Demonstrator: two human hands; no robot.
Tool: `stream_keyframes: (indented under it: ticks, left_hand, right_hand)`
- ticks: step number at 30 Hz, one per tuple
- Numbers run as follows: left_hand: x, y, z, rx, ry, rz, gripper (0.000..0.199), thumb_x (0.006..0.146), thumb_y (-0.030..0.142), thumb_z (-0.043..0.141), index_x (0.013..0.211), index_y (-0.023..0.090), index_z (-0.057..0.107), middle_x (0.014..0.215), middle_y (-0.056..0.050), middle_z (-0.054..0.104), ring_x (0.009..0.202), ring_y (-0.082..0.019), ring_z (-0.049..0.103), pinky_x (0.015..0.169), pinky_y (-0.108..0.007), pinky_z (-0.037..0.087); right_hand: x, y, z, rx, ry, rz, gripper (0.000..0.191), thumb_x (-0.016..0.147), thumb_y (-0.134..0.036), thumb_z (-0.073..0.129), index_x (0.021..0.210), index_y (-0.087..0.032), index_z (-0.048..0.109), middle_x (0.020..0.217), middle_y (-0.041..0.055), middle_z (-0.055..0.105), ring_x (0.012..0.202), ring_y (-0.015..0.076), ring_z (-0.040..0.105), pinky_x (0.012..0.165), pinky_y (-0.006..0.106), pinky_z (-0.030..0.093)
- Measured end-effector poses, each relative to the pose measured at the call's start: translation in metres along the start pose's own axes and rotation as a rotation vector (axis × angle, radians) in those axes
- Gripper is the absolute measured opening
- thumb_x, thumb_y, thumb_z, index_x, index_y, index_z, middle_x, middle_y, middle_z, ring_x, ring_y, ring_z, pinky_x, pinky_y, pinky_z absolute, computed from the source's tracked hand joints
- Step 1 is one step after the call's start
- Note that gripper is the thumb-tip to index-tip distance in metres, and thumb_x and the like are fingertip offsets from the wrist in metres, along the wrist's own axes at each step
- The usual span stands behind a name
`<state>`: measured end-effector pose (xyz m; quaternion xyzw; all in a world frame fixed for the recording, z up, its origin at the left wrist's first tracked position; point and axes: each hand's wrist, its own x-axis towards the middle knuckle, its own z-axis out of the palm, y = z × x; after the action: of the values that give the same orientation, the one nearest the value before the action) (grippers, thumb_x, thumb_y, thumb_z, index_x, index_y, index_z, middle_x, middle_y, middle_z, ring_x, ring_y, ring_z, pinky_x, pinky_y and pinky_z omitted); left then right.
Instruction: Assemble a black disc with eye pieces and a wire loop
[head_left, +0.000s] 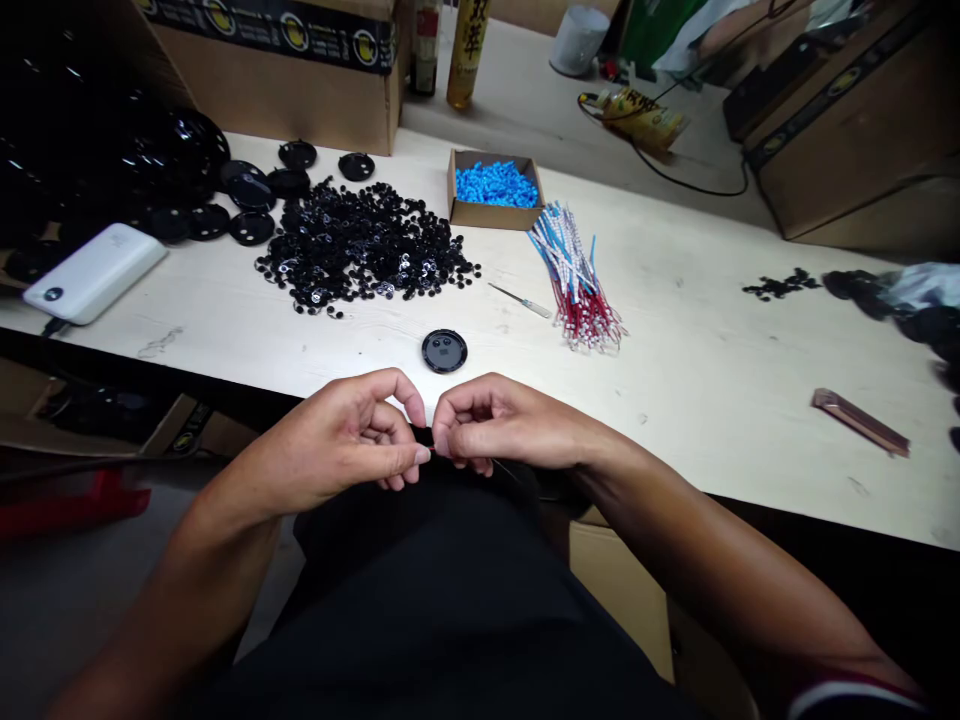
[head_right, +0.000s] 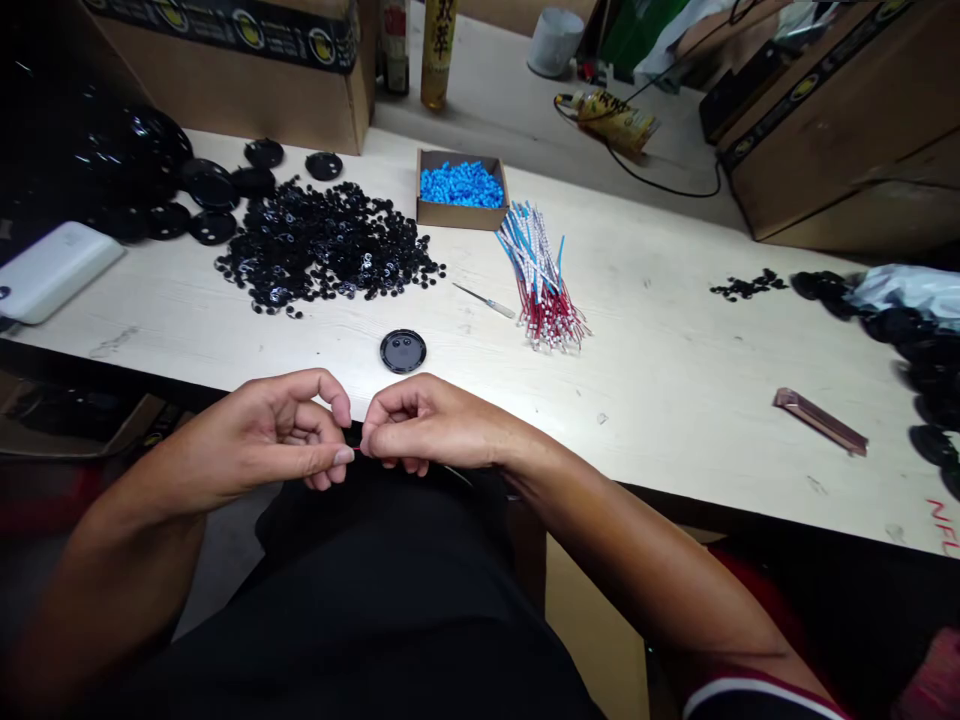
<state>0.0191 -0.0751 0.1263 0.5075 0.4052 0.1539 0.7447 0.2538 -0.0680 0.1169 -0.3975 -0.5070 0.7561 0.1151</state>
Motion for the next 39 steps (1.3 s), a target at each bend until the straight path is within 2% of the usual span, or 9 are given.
stream_keyframes:
  ticks: [7,12,16,19,23,27,31,34,39]
  left_hand:
    - [0.006,0.001,-0.008,0.127,0.028,0.052,0.026,0.09,0.033,0.08,0.106,0.022,0.062,0.076,-0.001,0.078,0.071,-0.016,0.072,0.068,-0.026,0.055]
    - [0.02,-0.005,-0.03,0.271,0.325,0.171,0.05,0.085,0.047,0.086,0.122,0.023,0.064,0.082,-0.003,0.078,0.083,-0.023,0.076,0.073,-0.031,0.056]
    - [0.045,-0.012,-0.037,0.57,0.488,0.25,0.065,0.082,0.05,0.087,0.138,0.026,0.064,0.109,-0.009,0.08,0.098,-0.029,0.077,0.085,-0.039,0.06]
    - [0.068,-0.014,-0.035,0.81,0.451,0.297,0.076,0.084,0.041,0.086,0.153,0.028,0.057,0.132,-0.012,0.076,0.115,-0.034,0.074,0.099,-0.045,0.057]
    - [0.095,-0.019,-0.032,1.027,0.339,0.352,0.091,0.085,0.03,0.083,0.166,0.026,0.042,0.161,-0.013,0.059,0.145,-0.039,0.057,0.119,-0.05,0.045]
    - [0.112,-0.028,-0.032,1.12,0.296,0.35,0.093,0.085,0.029,0.081,0.168,0.024,0.038,0.166,-0.013,0.053,0.15,-0.038,0.051,0.121,-0.049,0.043]
    - [0.12,-0.039,-0.034,1.099,0.317,0.456,0.084,0.088,0.03,0.078,0.165,0.023,0.043,0.16,-0.013,0.06,0.148,-0.035,0.055,0.122,-0.048,0.042]
    - [0.121,-0.046,-0.037,0.989,0.344,0.517,0.076,0.088,0.03,0.078,0.159,0.023,0.051,0.158,-0.013,0.062,0.146,-0.034,0.056,0.124,-0.048,0.041]
    - [0.113,-0.044,-0.035,0.449,0.395,0.457,0.092,0.078,0.032,0.09,0.159,0.021,0.048,0.145,-0.016,0.069,0.137,-0.032,0.065,0.122,-0.047,0.045]
  right_hand:
    - [-0.005,0.01,-0.003,0.015,0.104,0.009,0.013,0.076,-0.028,0.07,0.081,-0.016,0.071,0.066,-0.0019,0.063,0.055,0.0104,0.056,0.05,0.02,0.046]
    - [-0.026,0.019,-0.022,0.06,0.389,0.002,0.013,0.075,-0.029,0.074,0.076,-0.017,0.069,0.064,-0.0007,0.062,0.054,0.0109,0.054,0.049,0.021,0.045]
    - [-0.04,0.033,-0.037,0.102,0.547,0.022,0.015,0.075,-0.029,0.076,0.071,-0.016,0.069,0.063,0.0005,0.062,0.052,0.0111,0.054,0.049,0.023,0.046]
    - [-0.046,0.044,-0.045,0.159,0.596,0.072,0.016,0.074,-0.029,0.077,0.07,-0.016,0.068,0.063,0.0005,0.061,0.05,0.0109,0.053,0.047,0.023,0.046]
    - [-0.051,0.053,-0.051,0.235,0.629,0.1,0.016,0.074,-0.028,0.077,0.069,-0.016,0.067,0.062,0.0006,0.061,0.05,0.0106,0.052,0.046,0.023,0.045]
    - [-0.054,0.057,-0.055,0.311,0.647,0.096,0.015,0.071,-0.028,0.076,0.07,-0.017,0.066,0.062,-0.0005,0.059,0.049,0.0107,0.051,0.045,0.023,0.044]
    - [-0.056,0.056,-0.052,0.199,0.682,0.041,0.016,0.073,-0.03,0.075,0.071,-0.018,0.065,0.064,-0.0008,0.059,0.052,0.0118,0.052,0.05,0.025,0.045]
    - [-0.058,0.052,-0.046,-0.052,0.723,-0.037,0.013,0.078,-0.029,0.073,0.075,-0.018,0.067,0.066,-0.0013,0.059,0.057,0.0131,0.054,0.056,0.026,0.044]
    - [-0.065,0.039,-0.033,-0.535,0.818,-0.213,0.007,0.08,-0.017,0.064,0.074,-0.019,0.067,0.069,-0.0004,0.063,0.066,0.0144,0.055,0.061,0.027,0.04]
